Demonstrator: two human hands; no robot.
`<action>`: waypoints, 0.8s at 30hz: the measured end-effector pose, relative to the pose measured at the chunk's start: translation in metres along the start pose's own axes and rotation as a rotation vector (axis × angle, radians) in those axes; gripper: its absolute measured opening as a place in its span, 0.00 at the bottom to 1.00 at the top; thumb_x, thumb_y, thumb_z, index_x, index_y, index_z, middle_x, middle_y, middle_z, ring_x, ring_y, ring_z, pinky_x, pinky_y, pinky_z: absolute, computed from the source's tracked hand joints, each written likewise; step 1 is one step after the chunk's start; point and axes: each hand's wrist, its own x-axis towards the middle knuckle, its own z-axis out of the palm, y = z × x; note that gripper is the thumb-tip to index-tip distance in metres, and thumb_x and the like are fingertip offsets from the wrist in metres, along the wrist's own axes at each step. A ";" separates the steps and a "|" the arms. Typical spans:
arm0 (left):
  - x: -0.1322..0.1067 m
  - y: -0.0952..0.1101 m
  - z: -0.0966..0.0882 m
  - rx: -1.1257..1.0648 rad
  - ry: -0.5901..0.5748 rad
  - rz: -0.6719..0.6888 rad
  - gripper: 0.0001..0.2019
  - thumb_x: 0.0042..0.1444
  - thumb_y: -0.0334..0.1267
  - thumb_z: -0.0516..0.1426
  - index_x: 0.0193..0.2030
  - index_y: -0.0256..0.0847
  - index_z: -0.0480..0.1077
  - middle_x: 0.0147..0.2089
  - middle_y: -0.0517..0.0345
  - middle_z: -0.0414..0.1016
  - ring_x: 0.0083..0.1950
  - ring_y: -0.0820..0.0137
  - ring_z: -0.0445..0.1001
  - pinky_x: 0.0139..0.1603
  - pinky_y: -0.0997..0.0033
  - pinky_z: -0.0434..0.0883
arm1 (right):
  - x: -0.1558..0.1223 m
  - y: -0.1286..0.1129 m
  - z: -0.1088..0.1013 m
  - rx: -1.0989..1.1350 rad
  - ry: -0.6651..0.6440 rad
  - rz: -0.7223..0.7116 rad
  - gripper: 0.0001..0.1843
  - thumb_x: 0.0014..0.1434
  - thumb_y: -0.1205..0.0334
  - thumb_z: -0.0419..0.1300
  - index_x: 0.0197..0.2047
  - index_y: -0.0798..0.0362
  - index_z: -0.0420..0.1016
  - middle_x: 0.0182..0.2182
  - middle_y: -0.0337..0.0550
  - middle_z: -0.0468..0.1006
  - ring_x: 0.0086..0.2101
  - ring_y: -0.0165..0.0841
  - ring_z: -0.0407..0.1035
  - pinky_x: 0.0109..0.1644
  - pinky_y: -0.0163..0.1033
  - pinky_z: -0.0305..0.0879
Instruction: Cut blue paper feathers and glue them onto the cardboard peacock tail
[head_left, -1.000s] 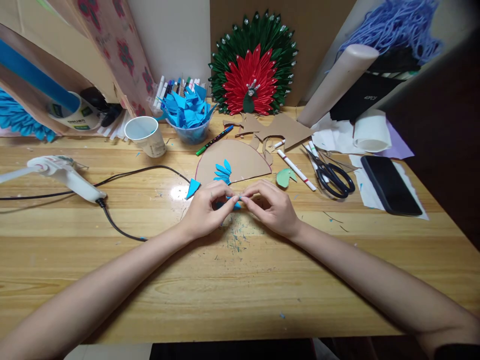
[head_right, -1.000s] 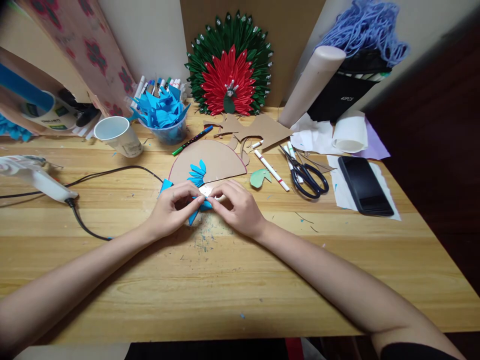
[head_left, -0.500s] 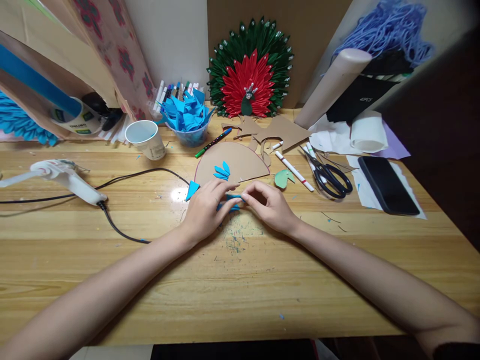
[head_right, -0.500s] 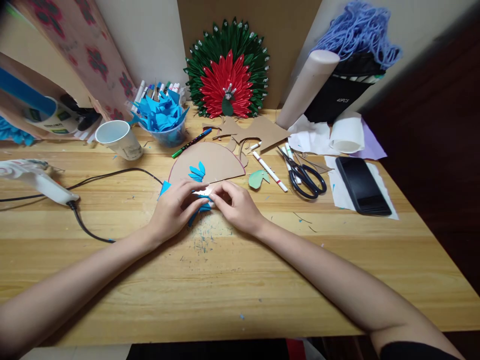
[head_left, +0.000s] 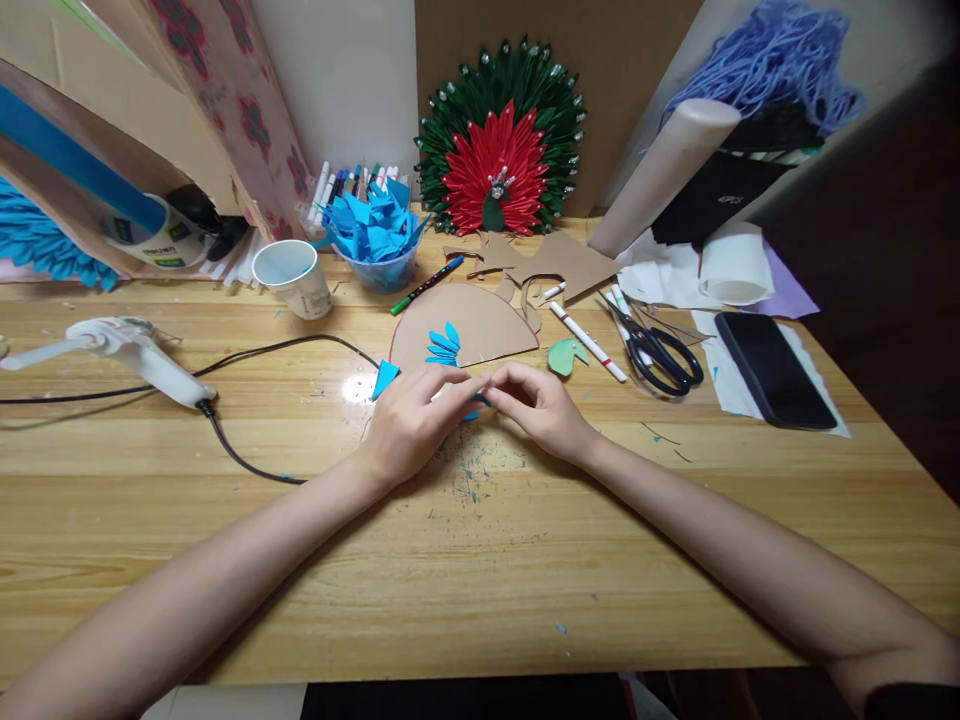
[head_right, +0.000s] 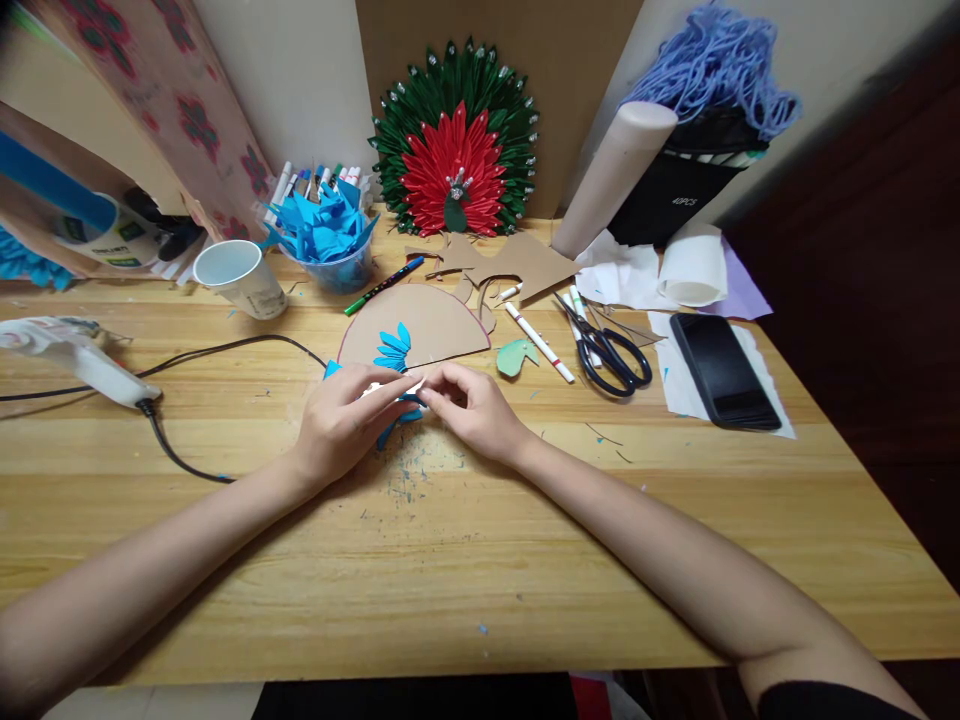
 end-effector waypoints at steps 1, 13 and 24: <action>0.000 0.000 -0.001 0.006 0.001 0.021 0.16 0.57 0.31 0.57 0.53 0.42 0.66 0.41 0.54 0.75 0.38 0.70 0.70 0.36 0.71 0.66 | 0.000 0.000 0.000 -0.004 0.000 0.004 0.08 0.58 0.58 0.57 0.30 0.54 0.67 0.26 0.37 0.67 0.27 0.28 0.61 0.31 0.36 0.59; -0.001 0.000 -0.001 0.002 -0.034 0.055 0.13 0.60 0.28 0.52 0.51 0.40 0.66 0.36 0.54 0.72 0.36 0.71 0.67 0.35 0.71 0.66 | 0.001 0.001 -0.003 0.083 -0.019 0.026 0.11 0.57 0.56 0.59 0.29 0.54 0.68 0.25 0.37 0.68 0.27 0.27 0.61 0.31 0.35 0.58; -0.003 -0.001 0.002 -0.058 -0.028 -0.034 0.10 0.60 0.32 0.52 0.48 0.39 0.69 0.36 0.53 0.73 0.36 0.70 0.69 0.34 0.70 0.67 | -0.004 -0.004 -0.001 -0.293 0.151 -0.265 0.05 0.55 0.64 0.60 0.37 0.51 0.70 0.32 0.42 0.73 0.35 0.33 0.67 0.41 0.42 0.64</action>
